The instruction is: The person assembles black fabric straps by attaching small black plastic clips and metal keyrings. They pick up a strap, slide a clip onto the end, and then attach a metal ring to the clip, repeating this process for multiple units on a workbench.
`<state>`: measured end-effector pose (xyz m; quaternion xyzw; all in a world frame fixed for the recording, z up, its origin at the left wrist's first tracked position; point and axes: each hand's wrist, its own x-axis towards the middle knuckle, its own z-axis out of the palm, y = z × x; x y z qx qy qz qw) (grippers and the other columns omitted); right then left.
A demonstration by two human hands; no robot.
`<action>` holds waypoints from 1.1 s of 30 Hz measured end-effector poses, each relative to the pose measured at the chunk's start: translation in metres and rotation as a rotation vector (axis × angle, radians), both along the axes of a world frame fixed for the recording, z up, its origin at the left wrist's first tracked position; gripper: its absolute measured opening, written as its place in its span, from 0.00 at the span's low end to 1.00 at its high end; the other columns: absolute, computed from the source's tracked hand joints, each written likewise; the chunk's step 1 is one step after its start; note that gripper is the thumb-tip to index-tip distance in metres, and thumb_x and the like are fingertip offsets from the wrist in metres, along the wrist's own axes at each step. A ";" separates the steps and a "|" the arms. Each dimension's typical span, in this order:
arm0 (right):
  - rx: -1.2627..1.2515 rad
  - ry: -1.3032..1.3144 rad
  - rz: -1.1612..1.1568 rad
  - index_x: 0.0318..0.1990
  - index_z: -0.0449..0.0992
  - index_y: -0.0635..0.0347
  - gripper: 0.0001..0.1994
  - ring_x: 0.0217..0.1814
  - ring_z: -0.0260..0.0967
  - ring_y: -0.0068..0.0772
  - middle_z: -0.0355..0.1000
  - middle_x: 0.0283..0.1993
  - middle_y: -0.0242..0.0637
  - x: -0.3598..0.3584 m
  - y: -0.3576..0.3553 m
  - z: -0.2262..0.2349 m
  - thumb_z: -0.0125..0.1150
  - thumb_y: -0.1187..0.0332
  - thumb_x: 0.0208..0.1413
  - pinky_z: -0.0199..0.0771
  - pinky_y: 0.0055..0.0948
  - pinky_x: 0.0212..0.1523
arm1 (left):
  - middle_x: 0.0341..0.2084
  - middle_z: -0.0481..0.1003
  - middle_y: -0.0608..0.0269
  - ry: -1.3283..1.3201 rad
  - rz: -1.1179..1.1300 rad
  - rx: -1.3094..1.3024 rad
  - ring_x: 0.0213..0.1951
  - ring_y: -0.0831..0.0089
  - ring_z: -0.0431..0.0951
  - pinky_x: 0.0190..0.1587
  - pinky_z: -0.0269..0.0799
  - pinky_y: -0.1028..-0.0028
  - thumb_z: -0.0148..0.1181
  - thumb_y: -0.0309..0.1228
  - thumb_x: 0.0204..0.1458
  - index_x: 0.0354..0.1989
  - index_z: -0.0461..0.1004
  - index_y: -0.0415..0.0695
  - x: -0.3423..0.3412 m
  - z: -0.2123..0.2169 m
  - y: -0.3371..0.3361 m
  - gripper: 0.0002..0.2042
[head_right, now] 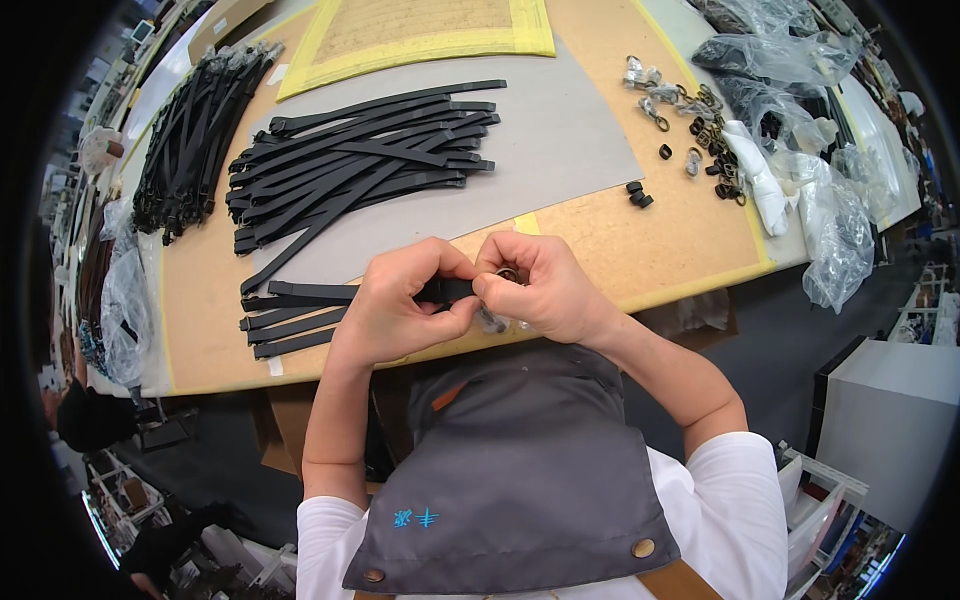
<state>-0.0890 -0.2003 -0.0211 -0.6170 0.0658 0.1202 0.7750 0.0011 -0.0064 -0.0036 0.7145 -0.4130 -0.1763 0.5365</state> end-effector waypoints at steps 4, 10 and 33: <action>-0.073 -0.068 -0.009 0.33 0.72 0.60 0.04 0.30 0.62 0.08 0.68 0.29 0.20 -0.007 0.007 -0.003 0.60 0.71 0.59 0.62 0.16 0.30 | 0.28 0.80 0.64 -0.008 -0.028 -0.011 0.30 0.81 0.78 0.27 0.73 0.80 0.70 0.20 0.45 0.35 0.77 0.38 -0.005 -0.009 0.001 0.10; -0.007 0.129 0.189 0.35 0.74 0.60 0.11 0.29 0.66 0.13 0.69 0.29 0.24 -0.013 -0.008 0.001 0.63 0.63 0.66 0.66 0.19 0.30 | 0.28 0.80 0.62 -0.065 -0.053 0.022 0.29 0.75 0.79 0.29 0.74 0.77 0.70 0.21 0.44 0.35 0.77 0.39 -0.015 -0.014 0.007 0.10; 0.030 -0.135 0.270 0.27 0.65 0.55 0.18 0.29 0.50 0.11 0.57 0.26 0.18 0.006 0.025 -0.002 0.59 0.58 0.70 0.52 0.21 0.28 | 0.33 0.80 0.59 0.062 -0.071 -0.139 0.34 0.70 0.80 0.38 0.75 0.73 0.75 0.24 0.49 0.38 0.76 0.38 0.000 -0.027 0.047 0.13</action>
